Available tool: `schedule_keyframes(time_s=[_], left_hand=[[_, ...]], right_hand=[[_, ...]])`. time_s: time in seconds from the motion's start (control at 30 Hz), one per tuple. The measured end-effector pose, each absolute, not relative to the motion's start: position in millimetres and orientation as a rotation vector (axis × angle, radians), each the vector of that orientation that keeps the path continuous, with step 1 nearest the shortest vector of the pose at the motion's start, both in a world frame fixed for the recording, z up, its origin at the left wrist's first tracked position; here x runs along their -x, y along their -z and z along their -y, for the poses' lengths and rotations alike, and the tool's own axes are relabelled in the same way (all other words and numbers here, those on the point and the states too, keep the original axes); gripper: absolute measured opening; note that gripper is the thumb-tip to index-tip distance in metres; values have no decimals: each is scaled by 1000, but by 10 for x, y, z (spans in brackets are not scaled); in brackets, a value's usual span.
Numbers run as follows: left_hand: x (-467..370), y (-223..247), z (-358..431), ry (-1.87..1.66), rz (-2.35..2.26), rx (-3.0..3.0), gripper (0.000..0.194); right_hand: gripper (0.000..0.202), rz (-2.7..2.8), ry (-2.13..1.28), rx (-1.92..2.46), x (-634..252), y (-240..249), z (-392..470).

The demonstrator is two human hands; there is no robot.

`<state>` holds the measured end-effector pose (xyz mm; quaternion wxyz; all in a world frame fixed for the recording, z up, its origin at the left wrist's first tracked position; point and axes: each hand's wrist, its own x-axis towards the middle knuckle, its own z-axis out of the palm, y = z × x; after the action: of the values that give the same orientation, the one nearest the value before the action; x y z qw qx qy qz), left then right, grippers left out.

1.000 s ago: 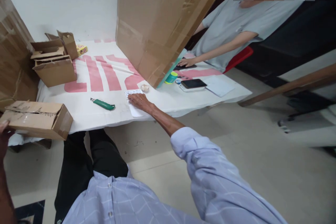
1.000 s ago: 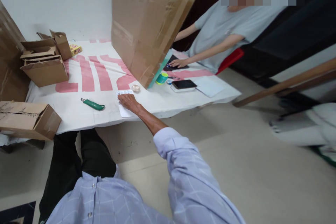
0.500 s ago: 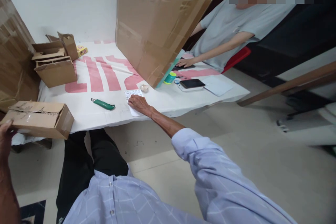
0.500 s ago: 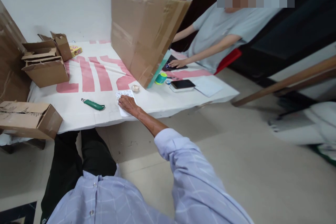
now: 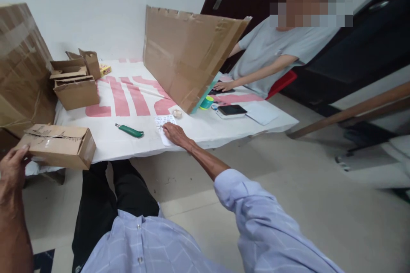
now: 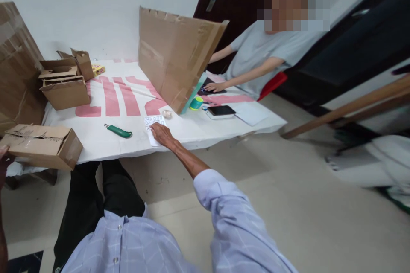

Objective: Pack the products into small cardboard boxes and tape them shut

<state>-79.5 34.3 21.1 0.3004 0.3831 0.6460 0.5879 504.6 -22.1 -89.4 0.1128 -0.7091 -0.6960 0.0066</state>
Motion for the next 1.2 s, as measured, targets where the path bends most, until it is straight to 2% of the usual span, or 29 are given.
schedule_keyframes(time_s=[0.2, 0.33, 0.43, 0.53, 0.6, 0.67, 0.8, 1.0, 1.1, 1.2], left_hand=[[818, -119, -248, -1507, -1687, -1085, 65], [835, -8, -138, -1510, -1693, -1135, 61], [784, 58, 32, -1501, -1678, -1249, 60], [689, 116, 258, -1464, -1643, -1345, 68], [635, 166, 396, -1413, -1595, -1370, 74], [617, 226, 489, -1362, -1531, -1384, 78], [701, 341, 483, -1312, -1397, -1399, 80], [804, 318, 206, -1187, -1178, -1485, 125], [765, 266, 143, -1146, -1141, -1555, 133], [708, 275, 176, -1158, -1130, -1576, 135]], right_hand=[[22, 1898, 12, 1823, -4715, 797, 231], [18, 1802, -230, 1356, -3986, 587, 206], [28, 1810, -401, 1087, -3345, 368, 241], [51, 1905, -416, 903, -2888, 217, 281], [59, 1967, -383, 864, -2735, 189, 286], [57, 2012, -341, 888, -2685, 208, 274], [41, 2061, -294, 951, -2732, 288, 243], [32, 2061, -321, 924, -2779, 326, 257], [29, 2024, -356, 932, -2778, 322, 284], [36, 1942, -419, 957, -2787, 318, 317]])
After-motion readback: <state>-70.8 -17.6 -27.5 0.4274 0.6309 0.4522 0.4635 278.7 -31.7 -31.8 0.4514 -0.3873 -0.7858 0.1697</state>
